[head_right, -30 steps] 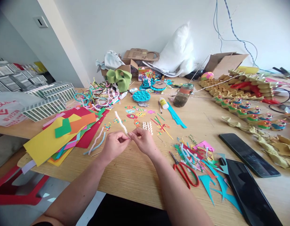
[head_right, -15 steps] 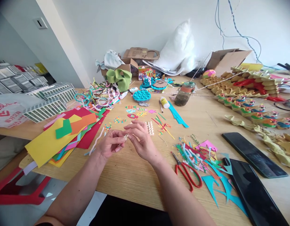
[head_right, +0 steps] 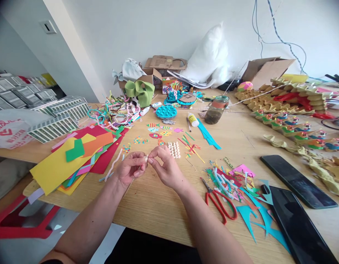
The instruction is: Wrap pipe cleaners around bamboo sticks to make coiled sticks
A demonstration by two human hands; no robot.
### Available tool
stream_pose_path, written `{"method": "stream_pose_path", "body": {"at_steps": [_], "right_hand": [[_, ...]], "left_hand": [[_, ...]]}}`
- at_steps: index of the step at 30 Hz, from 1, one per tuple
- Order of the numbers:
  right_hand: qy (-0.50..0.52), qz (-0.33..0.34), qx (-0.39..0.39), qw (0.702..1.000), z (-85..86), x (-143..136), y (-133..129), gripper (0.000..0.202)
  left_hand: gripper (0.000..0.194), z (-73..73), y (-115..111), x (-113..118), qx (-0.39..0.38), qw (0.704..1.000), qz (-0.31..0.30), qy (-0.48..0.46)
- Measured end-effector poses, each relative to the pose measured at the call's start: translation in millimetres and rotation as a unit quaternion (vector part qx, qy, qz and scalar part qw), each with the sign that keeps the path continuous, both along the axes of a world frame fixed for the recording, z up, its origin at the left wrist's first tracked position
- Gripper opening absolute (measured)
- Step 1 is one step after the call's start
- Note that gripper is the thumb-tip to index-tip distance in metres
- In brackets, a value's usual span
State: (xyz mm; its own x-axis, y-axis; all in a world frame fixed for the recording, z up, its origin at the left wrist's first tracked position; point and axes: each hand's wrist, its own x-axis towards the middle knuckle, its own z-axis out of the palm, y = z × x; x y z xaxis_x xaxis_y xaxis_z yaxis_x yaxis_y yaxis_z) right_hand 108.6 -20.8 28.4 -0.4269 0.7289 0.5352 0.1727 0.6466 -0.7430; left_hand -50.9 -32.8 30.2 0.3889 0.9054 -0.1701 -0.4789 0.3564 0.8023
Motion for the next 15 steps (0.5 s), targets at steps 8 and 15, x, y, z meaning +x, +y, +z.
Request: {"method": "stream_pose_path", "body": {"at_steps": [8, 15], "right_hand": [[-0.023, -0.043, 0.007, 0.999, 5.2, -5.0, -5.2, 0.008], [-0.035, -0.129, 0.07, 0.989, -3.4, -10.2, -6.0, 0.012]], "left_hand": [[0.026, 1.2, -0.5, 5.0, -0.021, 0.998, 0.06, 0.03], [0.026, 0.9, -3.1, 13.4, -0.004, 0.987, 0.136, 0.083]]}}
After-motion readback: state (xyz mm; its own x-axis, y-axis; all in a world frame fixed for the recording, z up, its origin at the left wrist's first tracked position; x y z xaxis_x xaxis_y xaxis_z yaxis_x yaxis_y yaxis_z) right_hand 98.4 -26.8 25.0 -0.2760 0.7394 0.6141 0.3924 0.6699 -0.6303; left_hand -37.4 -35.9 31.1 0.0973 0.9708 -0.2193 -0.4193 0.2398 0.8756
